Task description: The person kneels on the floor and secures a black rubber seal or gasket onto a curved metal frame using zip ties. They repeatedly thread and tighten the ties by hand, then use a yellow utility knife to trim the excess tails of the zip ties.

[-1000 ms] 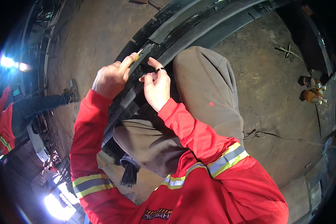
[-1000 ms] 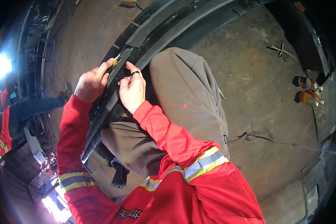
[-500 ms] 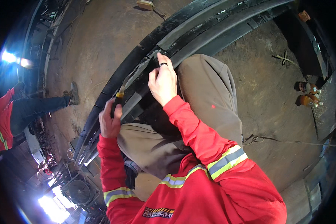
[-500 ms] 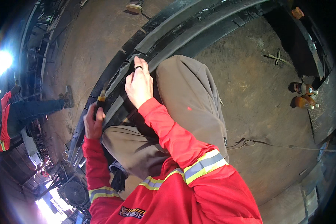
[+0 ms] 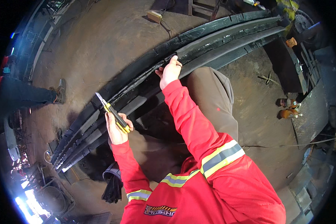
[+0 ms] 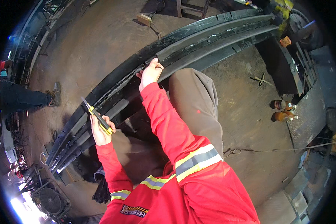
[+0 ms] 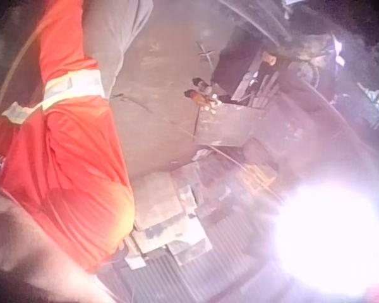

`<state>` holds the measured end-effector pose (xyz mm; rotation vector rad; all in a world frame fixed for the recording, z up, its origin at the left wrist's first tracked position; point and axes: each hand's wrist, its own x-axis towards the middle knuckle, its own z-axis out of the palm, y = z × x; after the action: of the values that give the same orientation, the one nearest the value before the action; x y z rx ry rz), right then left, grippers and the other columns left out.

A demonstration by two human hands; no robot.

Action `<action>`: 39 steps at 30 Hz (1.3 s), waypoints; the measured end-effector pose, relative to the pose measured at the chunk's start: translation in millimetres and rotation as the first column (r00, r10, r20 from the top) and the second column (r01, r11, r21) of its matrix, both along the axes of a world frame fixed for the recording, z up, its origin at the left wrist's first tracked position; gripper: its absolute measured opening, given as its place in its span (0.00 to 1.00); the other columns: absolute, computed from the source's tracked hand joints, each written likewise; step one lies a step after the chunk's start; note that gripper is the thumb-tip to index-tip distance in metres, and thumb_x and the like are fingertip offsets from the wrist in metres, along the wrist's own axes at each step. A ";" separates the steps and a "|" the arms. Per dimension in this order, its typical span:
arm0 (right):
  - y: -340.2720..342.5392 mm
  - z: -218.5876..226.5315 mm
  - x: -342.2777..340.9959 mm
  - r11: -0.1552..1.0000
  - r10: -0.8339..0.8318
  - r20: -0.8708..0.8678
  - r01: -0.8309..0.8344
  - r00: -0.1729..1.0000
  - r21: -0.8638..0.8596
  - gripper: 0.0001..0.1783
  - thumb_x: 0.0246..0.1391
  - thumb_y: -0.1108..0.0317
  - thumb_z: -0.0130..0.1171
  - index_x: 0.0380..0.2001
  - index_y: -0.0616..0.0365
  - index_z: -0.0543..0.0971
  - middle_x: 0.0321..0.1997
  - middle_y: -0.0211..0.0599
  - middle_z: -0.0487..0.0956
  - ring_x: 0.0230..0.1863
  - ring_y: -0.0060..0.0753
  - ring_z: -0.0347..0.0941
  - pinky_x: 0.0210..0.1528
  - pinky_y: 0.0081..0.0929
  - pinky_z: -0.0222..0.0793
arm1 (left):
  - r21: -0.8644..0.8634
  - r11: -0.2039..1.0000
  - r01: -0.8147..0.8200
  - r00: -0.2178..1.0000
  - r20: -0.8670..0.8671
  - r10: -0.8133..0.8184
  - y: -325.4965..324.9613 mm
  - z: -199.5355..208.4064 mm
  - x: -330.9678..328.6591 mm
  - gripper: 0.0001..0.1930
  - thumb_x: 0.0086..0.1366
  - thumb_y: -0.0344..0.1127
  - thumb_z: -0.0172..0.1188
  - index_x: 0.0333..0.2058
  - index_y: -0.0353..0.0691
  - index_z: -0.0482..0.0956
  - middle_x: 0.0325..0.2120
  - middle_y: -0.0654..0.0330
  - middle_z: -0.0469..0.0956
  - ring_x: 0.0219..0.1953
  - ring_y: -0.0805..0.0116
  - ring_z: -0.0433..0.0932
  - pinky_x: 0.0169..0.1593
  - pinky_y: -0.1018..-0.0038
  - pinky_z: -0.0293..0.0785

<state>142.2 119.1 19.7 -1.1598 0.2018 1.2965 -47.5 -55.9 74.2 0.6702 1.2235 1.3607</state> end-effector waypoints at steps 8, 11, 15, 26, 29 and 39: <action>-1.7 4.4 2.7 0.995 0.091 0.172 -0.097 0.981 0.028 0.15 0.65 0.55 0.40 0.39 0.56 0.62 0.29 0.36 0.65 0.21 0.33 0.67 0.23 0.44 0.77 | 0.122 0.993 -0.002 0.996 0.087 -0.009 -5.2 -4.8 -10.1 0.22 0.70 0.40 0.44 0.61 0.48 0.57 0.29 0.57 0.71 0.19 0.67 0.71 0.22 0.72 0.71; -0.1 13.0 12.3 0.979 0.204 0.170 -0.203 0.964 -0.021 0.12 0.63 0.62 0.37 0.38 0.61 0.62 0.31 0.41 0.64 0.23 0.38 0.68 0.26 0.51 0.79 | 0.160 0.987 0.034 0.996 0.074 -0.046 -7.1 -1.2 -8.9 0.25 0.68 0.35 0.46 0.63 0.48 0.54 0.33 0.58 0.70 0.23 0.67 0.72 0.25 0.71 0.72; -0.3 18.8 36.2 0.899 0.435 0.215 -0.435 0.874 -0.050 0.11 0.61 0.66 0.37 0.42 0.62 0.60 0.33 0.42 0.63 0.23 0.39 0.68 0.28 0.50 0.80 | 0.249 0.967 0.050 0.988 0.131 -0.085 -6.8 -7.9 -8.5 0.31 0.65 0.32 0.47 0.66 0.49 0.48 0.35 0.57 0.67 0.27 0.66 0.71 0.27 0.70 0.71; -0.3 23.6 54.8 0.712 0.695 0.261 -0.692 0.670 -0.121 0.03 0.56 0.78 0.44 0.32 0.67 0.68 0.26 0.36 0.64 0.20 0.27 0.65 0.33 0.49 0.82 | 0.406 0.914 -0.016 0.992 0.122 -0.037 -9.1 0.4 -25.7 0.26 0.64 0.33 0.50 0.60 0.50 0.54 0.35 0.57 0.64 0.29 0.64 0.68 0.28 0.72 0.70; -10.8 22.3 57.4 0.783 0.608 0.278 -0.620 0.744 -0.054 0.02 0.54 0.79 0.47 0.28 0.65 0.69 0.23 0.34 0.65 0.19 0.27 0.66 0.33 0.48 0.82 | 0.366 0.928 -0.073 0.993 0.116 0.032 -14.2 -4.5 -23.7 0.25 0.64 0.33 0.51 0.58 0.50 0.56 0.34 0.58 0.64 0.29 0.63 0.68 0.28 0.72 0.69; -10.3 19.8 61.7 0.853 0.495 0.208 -0.517 0.844 0.069 0.08 0.52 0.75 0.60 0.28 0.67 0.71 0.28 0.42 0.73 0.27 0.41 0.75 0.32 0.44 0.82 | 0.177 0.900 -0.399 0.917 0.110 0.384 -13.4 -14.9 -44.4 0.19 0.66 0.30 0.50 0.55 0.46 0.60 0.36 0.58 0.70 0.31 0.64 0.73 0.33 0.69 0.74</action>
<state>203.8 108.8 39.5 -1.2651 -0.3449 1.6246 -91.9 -69.3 59.3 0.5185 1.2167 1.8458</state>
